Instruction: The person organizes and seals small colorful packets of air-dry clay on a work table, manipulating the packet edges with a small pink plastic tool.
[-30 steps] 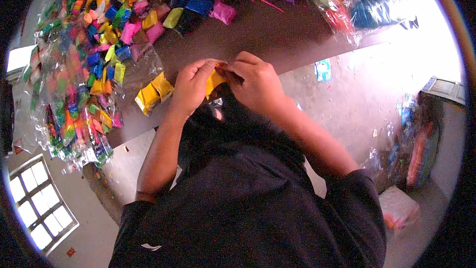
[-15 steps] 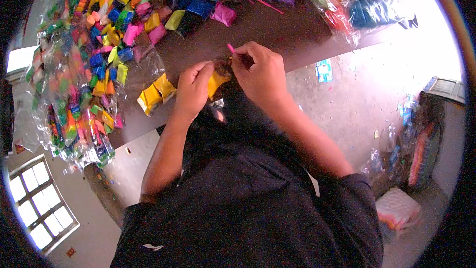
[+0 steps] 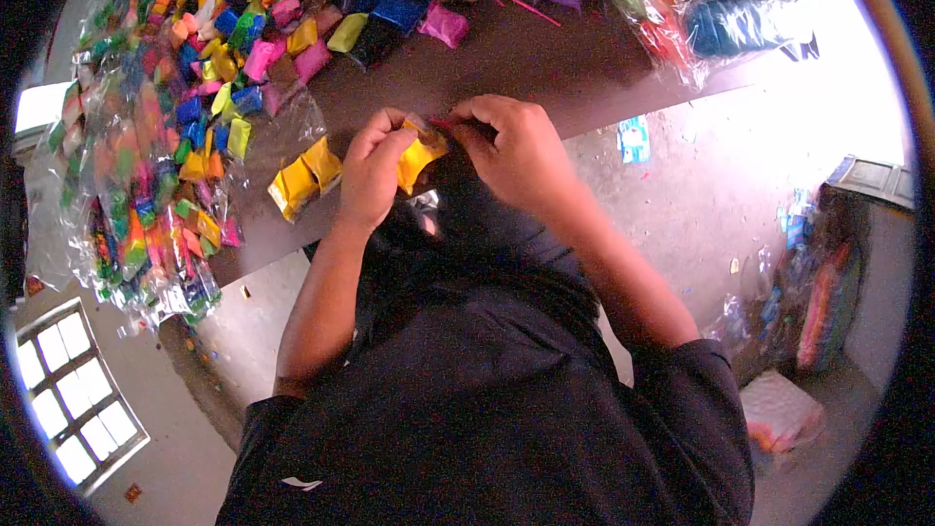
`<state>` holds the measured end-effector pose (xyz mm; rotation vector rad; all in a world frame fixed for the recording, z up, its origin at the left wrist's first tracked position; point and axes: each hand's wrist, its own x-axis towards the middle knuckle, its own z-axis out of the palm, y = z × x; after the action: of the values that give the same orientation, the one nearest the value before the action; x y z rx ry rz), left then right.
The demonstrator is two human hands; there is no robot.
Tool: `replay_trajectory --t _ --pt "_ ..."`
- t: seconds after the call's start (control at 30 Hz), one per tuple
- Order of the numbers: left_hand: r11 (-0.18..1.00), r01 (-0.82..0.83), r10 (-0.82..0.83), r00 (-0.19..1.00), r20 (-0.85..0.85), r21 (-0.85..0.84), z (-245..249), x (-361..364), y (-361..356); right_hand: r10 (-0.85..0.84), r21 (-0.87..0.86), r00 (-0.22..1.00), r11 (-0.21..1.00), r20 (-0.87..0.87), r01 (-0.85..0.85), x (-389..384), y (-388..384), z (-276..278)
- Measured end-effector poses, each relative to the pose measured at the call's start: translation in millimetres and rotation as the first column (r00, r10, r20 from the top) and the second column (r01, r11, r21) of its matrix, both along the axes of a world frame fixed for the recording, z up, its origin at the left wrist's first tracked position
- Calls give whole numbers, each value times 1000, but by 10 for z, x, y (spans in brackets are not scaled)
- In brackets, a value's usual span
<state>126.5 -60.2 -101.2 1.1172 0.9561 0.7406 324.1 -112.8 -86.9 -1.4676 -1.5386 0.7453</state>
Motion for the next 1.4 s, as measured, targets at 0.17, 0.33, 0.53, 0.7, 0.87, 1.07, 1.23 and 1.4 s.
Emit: replay_trajectory --t 0.17,0.33,0.53,0.7,0.87,1.07,1.23,1.4 --pt "998 33 -31 999 43 -58 -6 6 16 73 61 996 995 51 -76 87 13 15" --pt "994 59 -57 998 23 -96 10 6 16 91 39 995 995 33 -93 115 16 49" --pt "995 43 -41 999 23 -95 23 20 1 98 33 994 995 50 -99 106 15 8" --pt "995 58 -56 998 18 -81 17 6 7 112 60 992 992 54 -115 108 34 -12" --pt "985 58 -32 987 -156 162 -110 30 -8 108 90 989 989 98 -117 68 80 -2" --pt "978 28 13 981 -195 206 0 87 -71 12 131 997 991 77 -22 -82 54 -37" --pt "990 -73 81 995 -60 121 0 63 -57 -66 42 998 997 7 66 25 24 -18" --pt "998 21 -18 999 -44 60 1 26 -24 63 54 995 996 75 -67 117 -14 32"
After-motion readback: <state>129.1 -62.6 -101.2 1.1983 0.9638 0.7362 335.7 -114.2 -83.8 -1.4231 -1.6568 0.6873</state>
